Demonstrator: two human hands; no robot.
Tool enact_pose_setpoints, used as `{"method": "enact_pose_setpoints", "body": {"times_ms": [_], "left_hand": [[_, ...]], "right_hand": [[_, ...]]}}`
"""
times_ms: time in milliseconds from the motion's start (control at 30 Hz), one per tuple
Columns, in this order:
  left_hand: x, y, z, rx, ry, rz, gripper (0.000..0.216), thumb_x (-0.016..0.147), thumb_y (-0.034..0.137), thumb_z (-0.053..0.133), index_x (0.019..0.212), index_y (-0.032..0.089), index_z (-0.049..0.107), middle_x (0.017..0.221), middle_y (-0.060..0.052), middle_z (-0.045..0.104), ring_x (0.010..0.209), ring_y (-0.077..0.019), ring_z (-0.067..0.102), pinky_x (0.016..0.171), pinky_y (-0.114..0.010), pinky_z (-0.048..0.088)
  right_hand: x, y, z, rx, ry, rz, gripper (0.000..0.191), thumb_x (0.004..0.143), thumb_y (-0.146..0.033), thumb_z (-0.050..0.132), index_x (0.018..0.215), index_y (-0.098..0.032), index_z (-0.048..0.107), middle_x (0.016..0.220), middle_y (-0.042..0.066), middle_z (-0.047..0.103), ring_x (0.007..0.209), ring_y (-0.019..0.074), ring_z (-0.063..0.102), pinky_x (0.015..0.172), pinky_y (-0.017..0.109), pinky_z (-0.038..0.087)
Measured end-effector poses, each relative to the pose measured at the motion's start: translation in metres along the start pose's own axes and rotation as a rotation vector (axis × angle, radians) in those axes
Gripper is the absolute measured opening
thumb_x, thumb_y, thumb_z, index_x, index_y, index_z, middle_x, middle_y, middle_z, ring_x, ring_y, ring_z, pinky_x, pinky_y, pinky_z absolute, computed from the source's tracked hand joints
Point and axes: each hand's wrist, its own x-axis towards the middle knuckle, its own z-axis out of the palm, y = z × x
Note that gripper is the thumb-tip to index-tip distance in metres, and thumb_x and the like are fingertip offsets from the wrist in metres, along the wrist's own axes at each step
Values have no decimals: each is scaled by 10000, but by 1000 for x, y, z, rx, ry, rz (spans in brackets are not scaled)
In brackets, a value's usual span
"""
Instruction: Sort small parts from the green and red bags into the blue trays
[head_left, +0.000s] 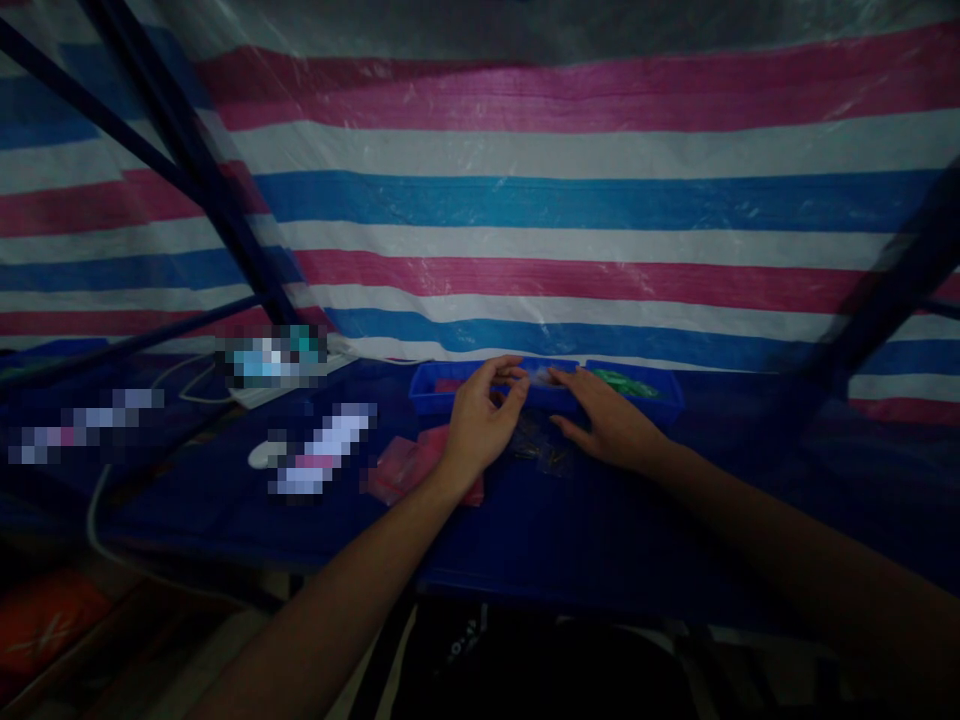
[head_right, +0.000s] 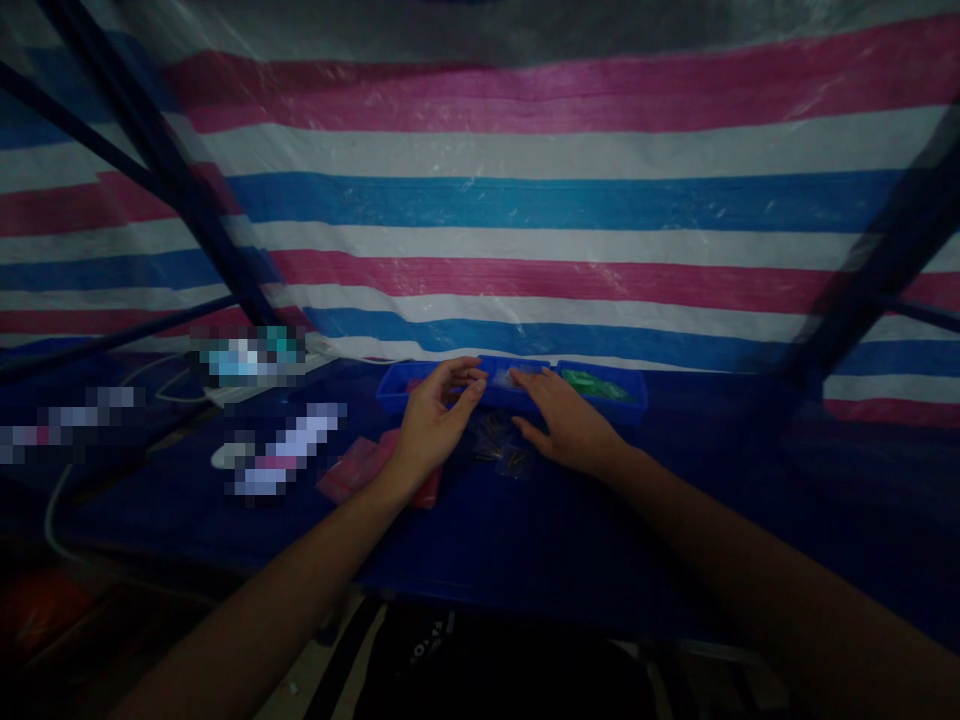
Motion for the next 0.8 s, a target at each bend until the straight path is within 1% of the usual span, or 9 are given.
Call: {"method": "enact_pose_setpoints", "body": {"times_ms": [100, 200, 267, 333, 467, 567, 633, 733, 800], "left_hand": [[0, 1, -1, 13, 6, 5, 279, 985, 301, 597, 1251, 219, 612, 1135, -87, 706, 1028, -201, 676, 893, -361, 550], [0, 4, -2, 29, 5, 16, 281, 988, 294, 590, 1255, 209, 609, 1131, -87, 706, 1017, -197, 677, 893, -360, 551], [-1, 5, -3, 47, -10, 26, 288, 987, 288, 589, 1262, 203, 605, 1131, -88, 705, 1011, -197, 676, 880, -354, 552], [-1, 7, -3, 73, -29, 38, 298, 984, 279, 592, 1270, 201, 601, 1135, -89, 703, 1015, -198, 674, 871, -349, 550], [-3, 11, -3, 125, -59, 55, 316, 982, 262, 587, 1293, 205, 589, 1141, -85, 705, 1024, -203, 675, 863, -349, 547], [-4, 12, -3, 171, -79, 66, 303, 977, 255, 587, 1276, 210, 601, 1121, -80, 713, 1010, -207, 680, 852, -353, 552], [-4, 13, -2, 189, -110, 65, 293, 971, 258, 593, 1260, 214, 611, 1105, -75, 720, 993, -209, 686, 853, -359, 558], [-7, 12, 0, 205, -210, 90, 272, 969, 263, 592, 1236, 222, 629, 1118, -71, 725, 1008, -213, 688, 896, -381, 558], [-8, 10, 1, 231, -276, 141, 276, 959, 267, 609, 1229, 222, 642, 1165, -79, 719, 1079, -228, 673, 967, -418, 535]], "right_hand": [[0, -10, -8, 18, -12, -33, 553, 944, -317, 611, 1475, -249, 473, 1425, 119, 590, 1354, 308, 524, 1177, 576, 379], [-3, -21, -13, 74, -151, -107, 462, 901, -418, 681, 1330, -261, 617, 1264, 104, 676, 1212, 307, 607, 1074, 553, 474], [-7, -27, -13, 85, -223, -115, 499, 859, -486, 720, 1290, -247, 647, 1211, 117, 685, 1143, 308, 628, 1013, 532, 511], [-11, -31, -11, 73, -246, -89, 513, 854, -513, 718, 1277, -229, 654, 1169, 127, 687, 1107, 307, 633, 983, 520, 524], [-15, -32, -7, 41, -269, -75, 411, 920, -449, 656, 1258, -214, 657, 1121, 122, 695, 1074, 289, 640, 958, 492, 537], [-15, -29, -6, 17, -265, -88, 300, 938, -297, 624, 1226, -227, 671, 1104, 108, 713, 1060, 271, 658, 943, 462, 547], [-15, -25, -6, 6, -256, -65, 280, 936, -224, 597, 1202, -234, 681, 1091, 101, 729, 1037, 265, 676, 927, 448, 552], [-15, -22, -8, 47, -192, 48, 251, 950, -218, 570, 1172, -245, 685, 1077, 80, 748, 989, 257, 704, 888, 433, 564], [-14, -20, -9, 123, -85, 161, 219, 952, -241, 585, 1145, -256, 688, 1072, 55, 757, 965, 247, 720, 874, 424, 568]]}}
